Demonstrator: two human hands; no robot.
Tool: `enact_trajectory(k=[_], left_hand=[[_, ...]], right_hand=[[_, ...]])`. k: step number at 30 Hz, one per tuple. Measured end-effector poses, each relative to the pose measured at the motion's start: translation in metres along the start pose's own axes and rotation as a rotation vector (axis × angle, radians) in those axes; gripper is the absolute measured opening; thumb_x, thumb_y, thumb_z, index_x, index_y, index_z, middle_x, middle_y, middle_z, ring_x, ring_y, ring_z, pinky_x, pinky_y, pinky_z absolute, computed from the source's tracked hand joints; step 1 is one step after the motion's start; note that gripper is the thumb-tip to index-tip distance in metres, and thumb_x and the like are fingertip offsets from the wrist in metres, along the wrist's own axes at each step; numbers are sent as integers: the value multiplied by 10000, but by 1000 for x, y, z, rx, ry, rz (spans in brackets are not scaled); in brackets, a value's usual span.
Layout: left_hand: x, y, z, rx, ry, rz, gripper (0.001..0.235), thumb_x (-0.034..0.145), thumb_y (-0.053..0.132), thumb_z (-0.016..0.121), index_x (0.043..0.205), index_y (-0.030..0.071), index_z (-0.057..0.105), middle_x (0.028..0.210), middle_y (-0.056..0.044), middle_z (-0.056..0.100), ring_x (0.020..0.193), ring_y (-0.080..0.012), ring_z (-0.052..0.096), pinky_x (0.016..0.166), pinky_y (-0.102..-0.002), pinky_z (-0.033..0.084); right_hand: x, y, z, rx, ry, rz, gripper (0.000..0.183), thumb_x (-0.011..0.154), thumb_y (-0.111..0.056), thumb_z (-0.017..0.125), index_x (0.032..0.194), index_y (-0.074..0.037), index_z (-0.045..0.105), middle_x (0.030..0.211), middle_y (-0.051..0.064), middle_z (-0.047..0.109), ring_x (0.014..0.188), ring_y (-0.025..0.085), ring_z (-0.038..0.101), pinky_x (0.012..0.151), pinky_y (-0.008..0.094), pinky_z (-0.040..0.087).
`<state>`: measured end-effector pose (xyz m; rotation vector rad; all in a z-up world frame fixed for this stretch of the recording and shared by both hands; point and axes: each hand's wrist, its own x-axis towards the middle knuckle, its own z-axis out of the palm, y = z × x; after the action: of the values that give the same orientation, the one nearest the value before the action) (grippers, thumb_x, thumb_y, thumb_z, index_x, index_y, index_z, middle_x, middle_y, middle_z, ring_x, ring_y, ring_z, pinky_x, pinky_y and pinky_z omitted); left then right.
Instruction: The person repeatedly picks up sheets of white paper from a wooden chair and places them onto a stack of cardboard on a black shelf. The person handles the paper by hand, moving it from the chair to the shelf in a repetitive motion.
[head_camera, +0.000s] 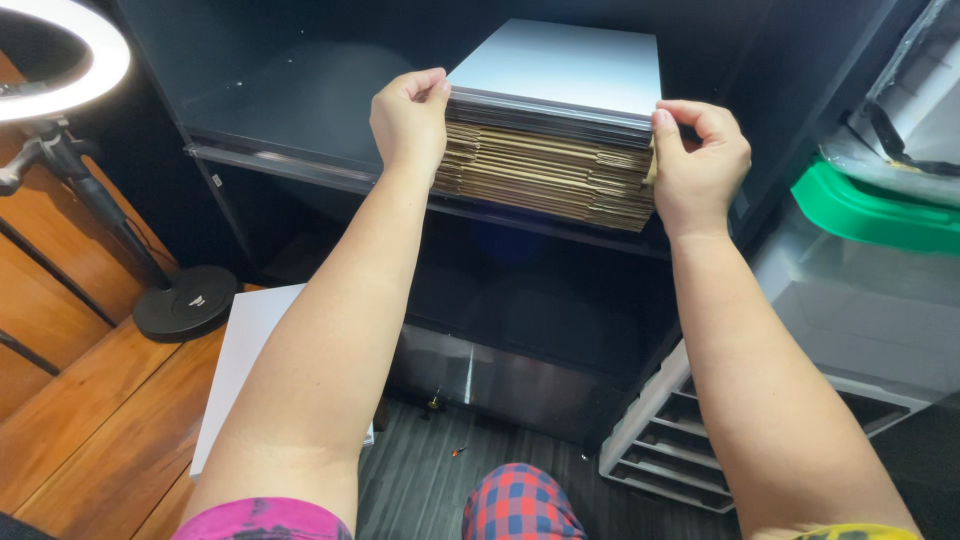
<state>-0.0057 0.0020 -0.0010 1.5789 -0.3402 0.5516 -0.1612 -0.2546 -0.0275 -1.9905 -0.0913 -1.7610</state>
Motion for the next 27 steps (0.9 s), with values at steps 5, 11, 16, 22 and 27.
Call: enact_trajectory(k=[5,11,16,22,27], left_hand=[[-25,4,-24,-126,-41,-25,273,929,198,692,1176,111,768,1159,-18,795,1075,-118,744,1017,-265,596],[-76,-28,-84,-145,-67,-27,266,999,195,675,1226,66,729,1124,-120,751,1056,-202,695,955,-364,574],[-121,-83,-143,-237,-59,-314,290,985,179,675,1251,70,716,1141,-61,749,1022,-114,705,873,-246,590],[-186,-131,-221,-290,147,-548,322,975,145,700,1260,-3,671,1110,-96,699,1020,-158,684,882,-285,571],[-229,-208,-279,73,374,-428,207,938,106,748,1133,37,755,970,-76,712,901,-132,666,784,-259,563]], right_hand=[[-16,-38,-4,103,65,38,69,1012,-53,727,1062,-71,771,1078,82,673,1033,174,667,730,264,554],[-68,-83,4,381,56,42,85,1008,31,724,1080,-12,734,1087,132,653,1104,210,626,919,302,512],[-139,-107,32,596,-28,253,91,977,15,739,1067,9,729,1060,133,673,1039,160,636,933,284,519],[-230,-132,80,748,-172,597,118,959,-8,741,1074,-24,761,1055,87,735,982,94,676,882,239,545],[-310,-164,108,752,-346,732,94,929,-41,772,1021,-44,792,990,68,765,900,81,671,755,218,551]])
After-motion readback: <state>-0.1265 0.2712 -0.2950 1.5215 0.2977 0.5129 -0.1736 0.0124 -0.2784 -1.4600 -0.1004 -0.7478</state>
